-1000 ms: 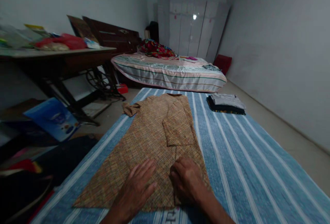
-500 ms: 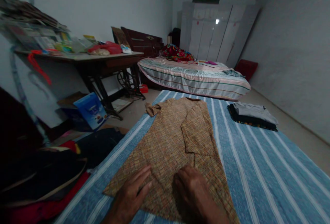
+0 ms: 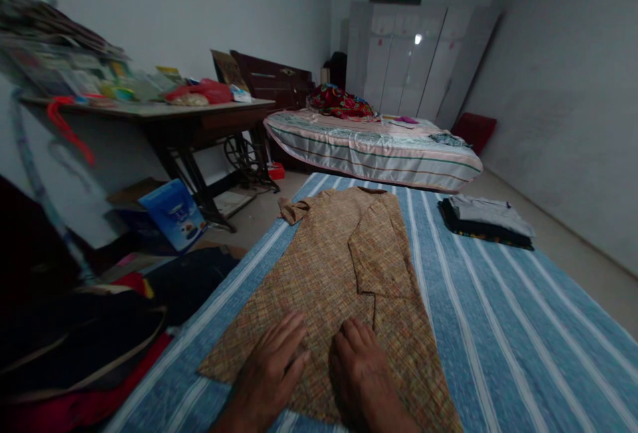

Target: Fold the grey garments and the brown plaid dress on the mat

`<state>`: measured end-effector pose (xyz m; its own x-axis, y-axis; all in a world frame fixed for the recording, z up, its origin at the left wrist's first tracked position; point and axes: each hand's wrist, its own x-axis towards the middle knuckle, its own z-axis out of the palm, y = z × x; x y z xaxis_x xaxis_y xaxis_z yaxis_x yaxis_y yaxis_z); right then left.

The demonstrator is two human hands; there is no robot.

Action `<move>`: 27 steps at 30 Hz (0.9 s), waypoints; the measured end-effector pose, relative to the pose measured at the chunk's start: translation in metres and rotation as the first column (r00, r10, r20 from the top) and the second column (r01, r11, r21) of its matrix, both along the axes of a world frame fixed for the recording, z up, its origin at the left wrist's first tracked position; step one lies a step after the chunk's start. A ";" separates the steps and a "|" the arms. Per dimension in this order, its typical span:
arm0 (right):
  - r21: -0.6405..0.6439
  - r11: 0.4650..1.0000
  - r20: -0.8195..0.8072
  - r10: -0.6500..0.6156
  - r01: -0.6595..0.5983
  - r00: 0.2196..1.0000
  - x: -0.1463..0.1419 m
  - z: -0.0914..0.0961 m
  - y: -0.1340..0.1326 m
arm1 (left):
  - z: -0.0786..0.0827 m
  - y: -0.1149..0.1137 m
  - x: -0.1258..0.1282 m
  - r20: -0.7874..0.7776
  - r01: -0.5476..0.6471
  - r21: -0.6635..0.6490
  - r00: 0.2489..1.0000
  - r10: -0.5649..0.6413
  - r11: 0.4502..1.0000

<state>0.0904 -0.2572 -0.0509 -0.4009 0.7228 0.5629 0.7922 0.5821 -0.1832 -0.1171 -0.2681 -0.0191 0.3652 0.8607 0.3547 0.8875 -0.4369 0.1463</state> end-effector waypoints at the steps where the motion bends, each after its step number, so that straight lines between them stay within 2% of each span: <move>1: 0.001 1.000 0.006 0.010 -0.010 1.000 0.000 0.000 0.000 | 0.001 0.001 0.005 -0.022 0.008 -0.049 1.000 -0.009 0.999; 6: -0.043 0.999 -0.025 0.024 -0.025 0.999 0.001 0.005 -0.001 | -0.002 0.005 0.016 -0.135 -0.040 -0.230 0.991 0.009 0.972; 11: -0.058 0.998 -0.065 0.004 -0.008 0.998 0.001 0.007 0.000 | -0.002 0.006 0.015 -0.205 -0.069 -0.294 0.979 0.008 0.953; 17: -0.098 0.995 -0.101 0.023 -0.033 0.995 0.001 0.009 0.001 | -0.003 0.008 0.015 -0.231 -0.045 -0.212 0.973 -0.005 0.976; 27: -0.169 0.984 -0.104 0.038 -0.055 0.994 0.001 0.018 0.003 | -0.018 0.011 0.009 -0.242 -0.020 -0.099 0.970 -0.004 0.995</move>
